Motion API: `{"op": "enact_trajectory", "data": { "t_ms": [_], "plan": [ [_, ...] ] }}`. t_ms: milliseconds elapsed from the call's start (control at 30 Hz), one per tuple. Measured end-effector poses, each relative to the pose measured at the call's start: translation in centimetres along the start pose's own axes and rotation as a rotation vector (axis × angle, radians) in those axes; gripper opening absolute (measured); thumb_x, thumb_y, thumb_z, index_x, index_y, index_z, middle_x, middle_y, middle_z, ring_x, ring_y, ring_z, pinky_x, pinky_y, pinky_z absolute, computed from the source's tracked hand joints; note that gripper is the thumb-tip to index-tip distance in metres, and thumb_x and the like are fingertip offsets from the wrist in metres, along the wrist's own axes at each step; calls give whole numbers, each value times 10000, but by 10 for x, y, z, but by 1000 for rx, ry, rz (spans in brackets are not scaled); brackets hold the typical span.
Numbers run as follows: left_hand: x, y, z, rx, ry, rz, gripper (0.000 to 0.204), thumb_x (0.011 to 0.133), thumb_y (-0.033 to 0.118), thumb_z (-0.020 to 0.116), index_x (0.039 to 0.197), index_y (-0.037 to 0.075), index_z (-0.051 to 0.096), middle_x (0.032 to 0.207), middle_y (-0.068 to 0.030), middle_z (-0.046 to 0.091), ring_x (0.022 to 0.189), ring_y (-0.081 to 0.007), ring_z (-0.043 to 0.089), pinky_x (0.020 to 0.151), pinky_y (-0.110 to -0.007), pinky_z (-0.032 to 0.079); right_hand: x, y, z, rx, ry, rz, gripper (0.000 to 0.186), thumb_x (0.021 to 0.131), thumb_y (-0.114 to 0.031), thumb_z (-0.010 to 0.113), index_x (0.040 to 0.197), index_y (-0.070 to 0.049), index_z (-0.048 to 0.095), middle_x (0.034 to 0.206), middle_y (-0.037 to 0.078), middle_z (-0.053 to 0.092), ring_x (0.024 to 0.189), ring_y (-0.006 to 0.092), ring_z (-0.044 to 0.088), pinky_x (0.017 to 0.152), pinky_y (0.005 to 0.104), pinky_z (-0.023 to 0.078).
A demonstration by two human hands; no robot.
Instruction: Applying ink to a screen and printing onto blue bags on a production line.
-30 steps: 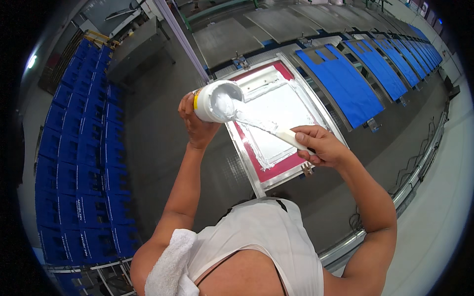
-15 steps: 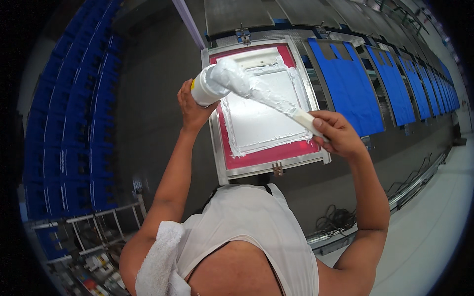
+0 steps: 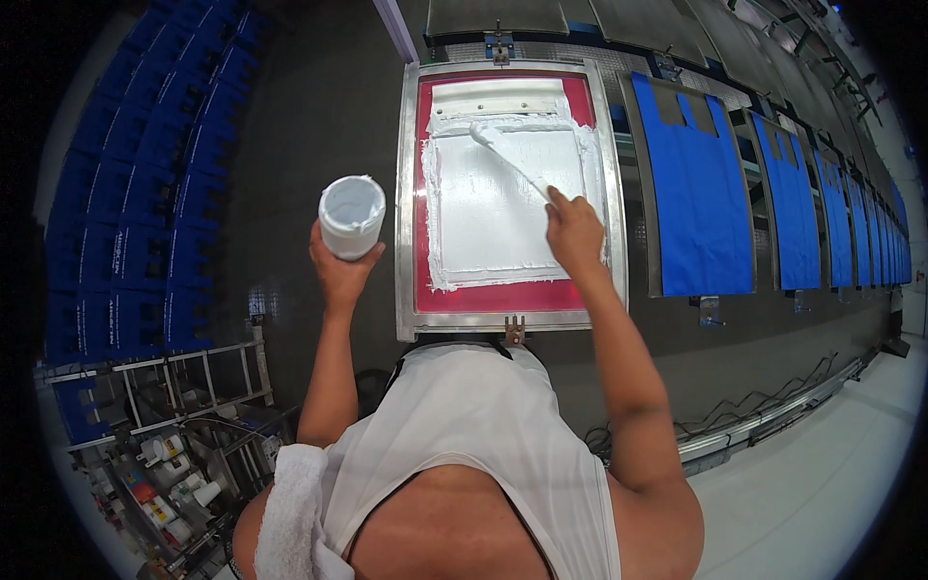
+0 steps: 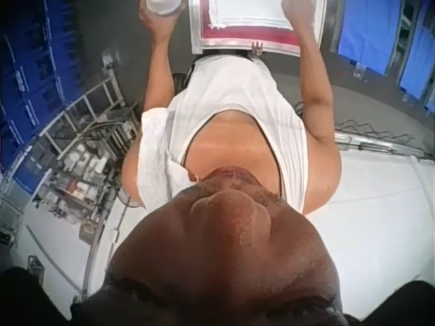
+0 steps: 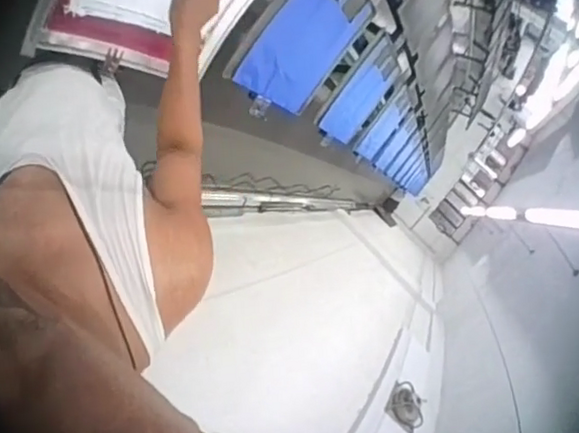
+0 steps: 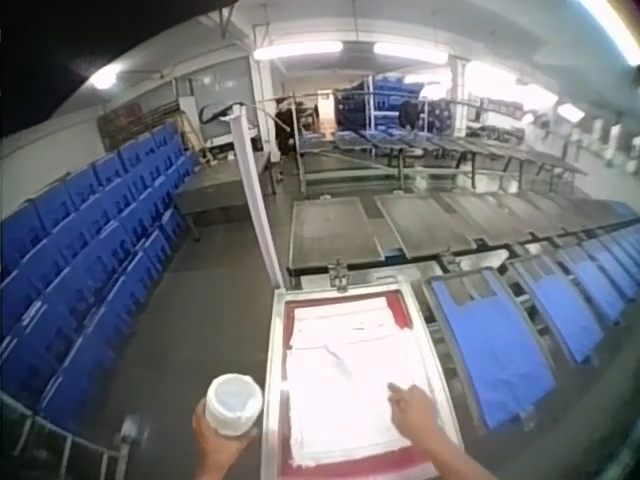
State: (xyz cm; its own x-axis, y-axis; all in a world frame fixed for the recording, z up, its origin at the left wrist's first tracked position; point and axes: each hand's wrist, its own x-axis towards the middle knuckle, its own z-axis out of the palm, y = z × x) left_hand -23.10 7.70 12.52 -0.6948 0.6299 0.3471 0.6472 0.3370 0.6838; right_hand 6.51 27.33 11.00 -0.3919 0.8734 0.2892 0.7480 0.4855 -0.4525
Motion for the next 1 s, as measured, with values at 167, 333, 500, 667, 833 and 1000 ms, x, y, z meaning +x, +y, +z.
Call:
{"op": "enact_trajectory", "data": {
  "t_ms": [167,333,500,667,833,1000],
  "plan": [
    [-10,-9,-28,17,21,-38,1017,509,187,892,1330,71,302,1235,-198,419,1155,-363,416,961,-467,379,-11,12,41,-220,-29,-5,343,781,-121,635,1116,-194,639,787,104,506,776,273,534,665,376,453],
    [-3,-37,-44,24,25,-42,1025,510,228,895,1333,61,306,1251,-197,422,1166,-362,417,974,-468,366,-22,40,37,-314,-4,161,388,774,-108,641,1151,-198,627,821,107,510,800,270,541,681,380,464],
    [20,-66,-47,-32,-13,-45,1028,513,258,895,1332,53,309,1256,-194,426,1173,-358,418,981,-463,360,-33,41,50,-217,52,531,380,799,-147,624,1177,-177,599,889,163,562,847,344,579,732,435,478],
    [55,-100,-53,-93,-96,43,1026,510,246,896,1330,47,312,1245,-185,440,1164,-341,432,980,-455,361,-41,-13,106,322,181,566,390,808,-142,629,1173,-21,564,1077,224,619,960,344,617,837,380,474],
    [81,-136,-73,-133,-117,47,1027,506,226,898,1332,51,313,1246,-182,440,1164,-339,434,978,-450,364,-43,-117,133,414,76,503,389,808,-145,630,1169,-14,565,1055,235,621,829,331,653,748,353,497],
    [90,-151,-87,-141,-116,72,1023,511,219,896,1336,62,312,1249,-181,437,1167,-338,431,975,-449,368,-52,-142,120,-4,-116,391,357,810,-197,603,1162,-143,587,912,189,601,858,360,596,746,449,484]
  ]
}}
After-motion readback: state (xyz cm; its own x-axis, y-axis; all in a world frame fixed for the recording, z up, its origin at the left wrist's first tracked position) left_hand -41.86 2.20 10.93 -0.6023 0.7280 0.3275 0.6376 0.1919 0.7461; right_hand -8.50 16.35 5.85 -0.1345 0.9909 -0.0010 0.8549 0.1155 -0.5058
